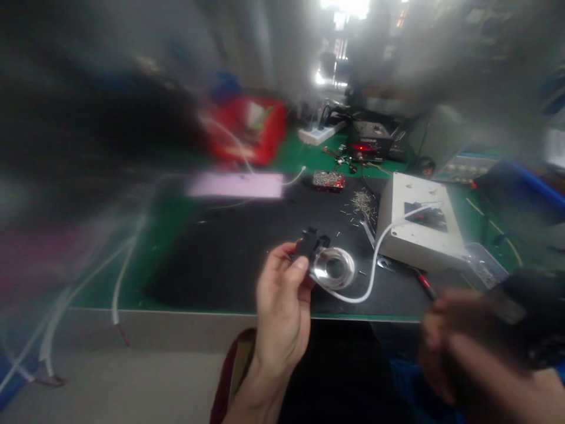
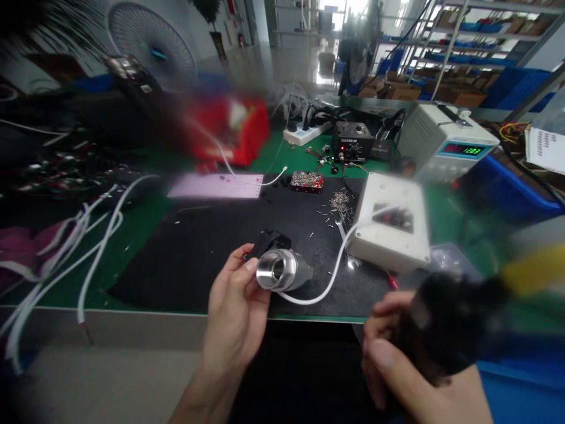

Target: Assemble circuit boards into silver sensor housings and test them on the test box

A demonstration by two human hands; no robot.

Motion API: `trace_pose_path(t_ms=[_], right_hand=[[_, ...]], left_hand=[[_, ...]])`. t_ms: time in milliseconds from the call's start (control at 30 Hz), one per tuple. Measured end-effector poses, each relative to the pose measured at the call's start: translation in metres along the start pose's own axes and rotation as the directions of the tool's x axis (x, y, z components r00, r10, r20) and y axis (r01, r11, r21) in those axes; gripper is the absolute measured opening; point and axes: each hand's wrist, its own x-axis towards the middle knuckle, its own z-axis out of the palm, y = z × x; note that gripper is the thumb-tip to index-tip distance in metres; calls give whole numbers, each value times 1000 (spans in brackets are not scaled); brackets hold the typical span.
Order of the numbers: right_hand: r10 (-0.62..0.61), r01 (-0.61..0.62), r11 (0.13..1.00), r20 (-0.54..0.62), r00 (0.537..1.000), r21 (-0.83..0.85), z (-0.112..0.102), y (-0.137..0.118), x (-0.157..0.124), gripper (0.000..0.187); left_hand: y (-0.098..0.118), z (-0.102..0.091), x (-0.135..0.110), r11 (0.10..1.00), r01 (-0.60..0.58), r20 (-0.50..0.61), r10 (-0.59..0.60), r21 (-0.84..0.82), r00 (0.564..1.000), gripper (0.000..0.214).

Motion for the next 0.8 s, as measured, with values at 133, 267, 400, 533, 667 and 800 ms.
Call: trace_pose_path(t_ms=[133, 267, 400, 533, 667, 800], right_hand=[[111, -110, 994, 96, 989, -11, 29, 3, 6, 60], [236, -238, 971, 51, 970, 34, 47, 2, 5, 92], [289, -309, 945, 168, 943, 109, 50, -1, 3, 103], [291, -320, 942, 230, 929, 102, 41, -4, 2, 93], [276, -291, 953, 164, 947, 79, 32, -8, 1, 79], [249, -260, 962, 132, 959, 80, 32, -10, 0, 75]], left_hand=[[-12, 4, -19, 991, 23, 13, -22, -128, 1000, 24], [-21, 4, -35, 982, 24, 32, -19, -186, 999, 31], [-25, -2, -45, 984, 80, 75, -69, -161, 995, 36], [-18, -16, -46, 993, 96, 243, -75, -74, 967, 53], [-8, -28, -50, 984, 137, 413, -173, 116, 894, 77], [-6, -30, -60, 962, 231, 390, -270, 145, 880, 103]])
